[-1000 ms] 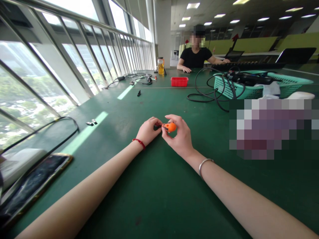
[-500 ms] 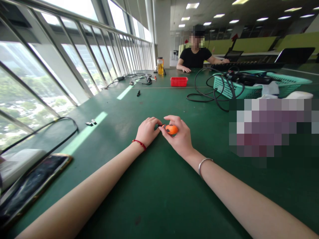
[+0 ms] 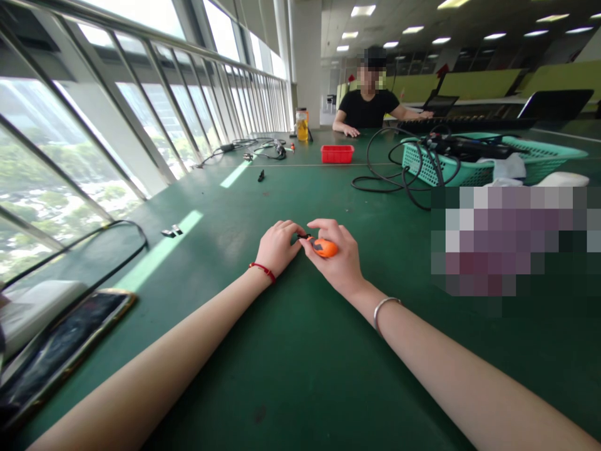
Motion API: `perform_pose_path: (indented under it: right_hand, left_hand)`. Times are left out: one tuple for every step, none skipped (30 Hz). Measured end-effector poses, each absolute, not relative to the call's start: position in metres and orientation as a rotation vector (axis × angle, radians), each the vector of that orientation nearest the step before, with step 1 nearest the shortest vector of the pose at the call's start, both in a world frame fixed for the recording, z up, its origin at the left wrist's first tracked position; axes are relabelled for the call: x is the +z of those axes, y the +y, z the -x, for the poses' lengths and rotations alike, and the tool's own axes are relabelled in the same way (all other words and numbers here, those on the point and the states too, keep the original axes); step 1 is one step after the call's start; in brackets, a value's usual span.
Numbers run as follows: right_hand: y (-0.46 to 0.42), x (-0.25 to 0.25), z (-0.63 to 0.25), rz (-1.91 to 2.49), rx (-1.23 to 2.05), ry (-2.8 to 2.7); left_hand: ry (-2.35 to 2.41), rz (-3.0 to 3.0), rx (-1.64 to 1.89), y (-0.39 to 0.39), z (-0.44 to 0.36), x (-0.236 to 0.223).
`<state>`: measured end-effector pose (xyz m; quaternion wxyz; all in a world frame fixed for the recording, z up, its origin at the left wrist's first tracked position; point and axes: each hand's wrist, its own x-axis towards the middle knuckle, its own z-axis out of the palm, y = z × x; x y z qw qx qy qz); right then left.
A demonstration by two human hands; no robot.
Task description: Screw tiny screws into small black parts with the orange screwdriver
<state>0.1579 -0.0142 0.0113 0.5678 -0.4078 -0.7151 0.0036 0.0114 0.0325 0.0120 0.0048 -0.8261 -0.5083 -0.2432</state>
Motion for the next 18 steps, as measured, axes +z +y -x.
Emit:
perform_pose_path:
  right_hand:
    - [-0.0139, 0.0110, -0.1581, 0.938, -0.003, -1.675]
    - [-0.0134, 0.0108, -0.1581, 0.909, -0.023, -1.661]
    - [-0.0131, 0.0107, -0.1581, 0.879, -0.044, -1.646]
    - [-0.0129, 0.0108, -0.1581, 0.854, -0.058, -1.636]
    - [-0.0129, 0.0109, -0.1580, 0.844, -0.059, -1.634]
    - [-0.0131, 0.0111, -0.1579, 0.855, -0.049, -1.639]
    - [-0.0136, 0.0114, -0.1578, 0.878, -0.032, -1.651]
    - [-0.0141, 0.0118, -0.1577, 0.907, -0.011, -1.667]
    - [-0.0147, 0.0121, -0.1576, 0.934, 0.006, -1.680]
    - [-0.0151, 0.0124, -0.1574, 0.950, 0.013, -1.684]
    - [-0.0153, 0.0127, -0.1572, 0.948, 0.008, -1.683]
    - [-0.0153, 0.0129, -0.1570, 0.929, -0.008, -1.673]
    - [-0.0150, 0.0130, -0.1569, 0.901, -0.026, -1.664]
    - [-0.0146, 0.0131, -0.1568, 0.876, -0.045, -1.655]
    - [-0.0141, 0.0130, -0.1568, 0.858, -0.058, -1.648]
    - [-0.0136, 0.0128, -0.1568, 0.850, -0.062, -1.645]
    - [-0.0131, 0.0125, -0.1570, 0.853, -0.059, -1.643]
    - [-0.0126, 0.0121, -0.1572, 0.863, -0.056, -1.641]
  left_hand:
    - [-1.592, 2.582, -0.759, 0.0324, -0.0115, 0.0122]
    - [-1.592, 2.577, -0.754, 0.0322, -0.0117, 0.0125]
    - [-1.594, 2.571, -0.750, 0.0321, -0.0118, 0.0128]
    - [-1.595, 2.568, -0.747, 0.0318, -0.0119, 0.0131]
    - [-1.595, 2.567, -0.746, 0.0316, -0.0120, 0.0135]
    - [-1.595, 2.569, -0.746, 0.0314, -0.0120, 0.0137]
    - [-1.593, 2.573, -0.748, 0.0312, -0.0119, 0.0139]
    - [-1.591, 2.579, -0.749, 0.0310, -0.0118, 0.0140]
    - [-1.589, 2.582, -0.749, 0.0310, -0.0117, 0.0139]
    - [-1.589, 2.582, -0.748, 0.0311, -0.0116, 0.0136]
    - [-1.590, 2.580, -0.748, 0.0314, -0.0115, 0.0131]
    - [-1.589, 2.575, -0.749, 0.0318, -0.0114, 0.0126]
    - [-1.587, 2.570, -0.750, 0.0324, -0.0112, 0.0119]
    - [-1.585, 2.565, -0.753, 0.0329, -0.0111, 0.0112]
    - [-1.580, 2.563, -0.754, 0.0333, -0.0109, 0.0107]
    - [-1.576, 2.563, -0.754, 0.0336, -0.0108, 0.0104]
    - [-1.575, 2.563, -0.752, 0.0337, -0.0106, 0.0103]
    - [-1.575, 2.563, -0.750, 0.0336, -0.0106, 0.0104]
